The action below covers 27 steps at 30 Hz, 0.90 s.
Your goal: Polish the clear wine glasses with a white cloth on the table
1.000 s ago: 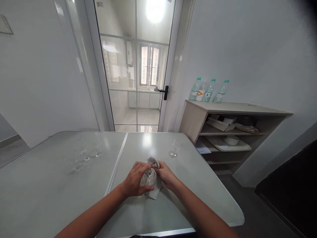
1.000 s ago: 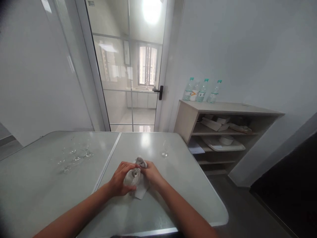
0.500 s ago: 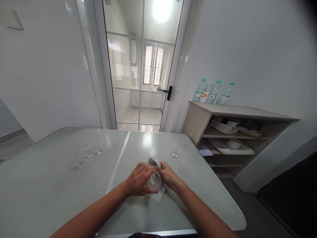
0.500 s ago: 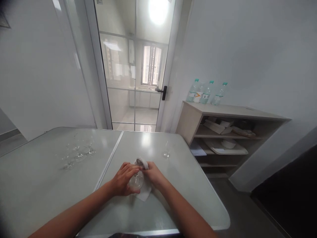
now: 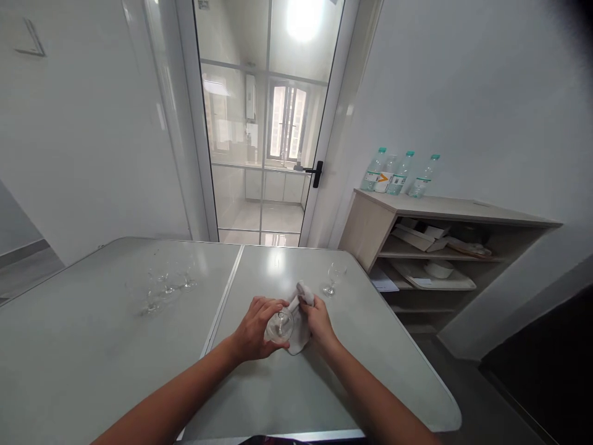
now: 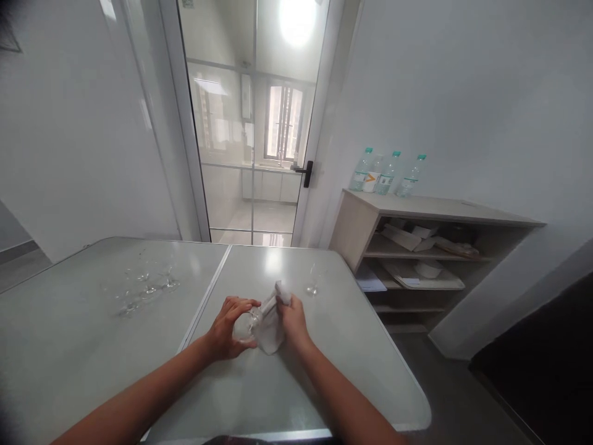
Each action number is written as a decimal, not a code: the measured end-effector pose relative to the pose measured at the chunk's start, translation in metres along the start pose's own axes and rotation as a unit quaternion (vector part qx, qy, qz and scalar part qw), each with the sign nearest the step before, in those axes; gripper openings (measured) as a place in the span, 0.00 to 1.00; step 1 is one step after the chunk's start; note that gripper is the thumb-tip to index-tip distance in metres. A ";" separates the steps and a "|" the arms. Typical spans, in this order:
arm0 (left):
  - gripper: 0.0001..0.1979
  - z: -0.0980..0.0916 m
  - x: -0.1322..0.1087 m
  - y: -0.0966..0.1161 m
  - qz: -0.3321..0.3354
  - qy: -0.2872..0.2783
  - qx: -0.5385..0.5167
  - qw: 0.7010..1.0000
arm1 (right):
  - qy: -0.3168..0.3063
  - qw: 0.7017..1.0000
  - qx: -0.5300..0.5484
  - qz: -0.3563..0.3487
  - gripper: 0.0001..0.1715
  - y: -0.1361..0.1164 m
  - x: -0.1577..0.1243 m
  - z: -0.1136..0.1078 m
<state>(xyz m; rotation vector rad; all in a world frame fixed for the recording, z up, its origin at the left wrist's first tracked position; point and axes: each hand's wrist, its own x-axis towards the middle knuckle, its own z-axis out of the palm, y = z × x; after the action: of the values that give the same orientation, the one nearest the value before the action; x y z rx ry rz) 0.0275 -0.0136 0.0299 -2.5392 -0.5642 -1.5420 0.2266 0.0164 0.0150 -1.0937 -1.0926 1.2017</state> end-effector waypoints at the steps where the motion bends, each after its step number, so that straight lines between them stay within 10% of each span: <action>1: 0.38 0.001 -0.002 0.000 -0.002 0.006 -0.008 1.000 | 0.045 0.999 0.002 -0.029 0.15 -0.003 -0.001 0.000; 4: 0.38 0.006 -0.004 0.002 -0.005 0.024 -0.027 0.999 | 0.061 0.997 0.023 -0.038 0.14 -0.010 -0.004 0.001; 9: 0.36 0.010 -0.003 0.001 0.019 0.023 -0.042 0.999 | -0.149 0.949 0.188 0.204 0.16 -0.024 -0.010 0.006; 12: 0.37 0.008 -0.001 0.000 0.016 0.005 -0.041 0.999 | -0.212 0.925 0.228 0.215 0.22 -0.030 -0.013 0.004; 22: 0.35 0.009 0.003 0.011 0.026 -0.071 -0.037 0.996 | -0.137 0.985 0.081 0.066 0.21 -0.008 -0.002 -0.002; 27: 0.36 0.009 0.002 0.008 -0.002 -0.054 -0.072 0.996 | -0.140 0.971 0.137 0.141 0.22 -0.016 -0.007 -0.001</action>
<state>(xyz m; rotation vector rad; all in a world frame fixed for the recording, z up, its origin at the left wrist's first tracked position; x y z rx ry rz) 0.0388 -0.0178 0.0277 -2.7441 -0.4873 -1.5055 0.2291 0.0086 0.0307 -0.9009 -0.9626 1.7189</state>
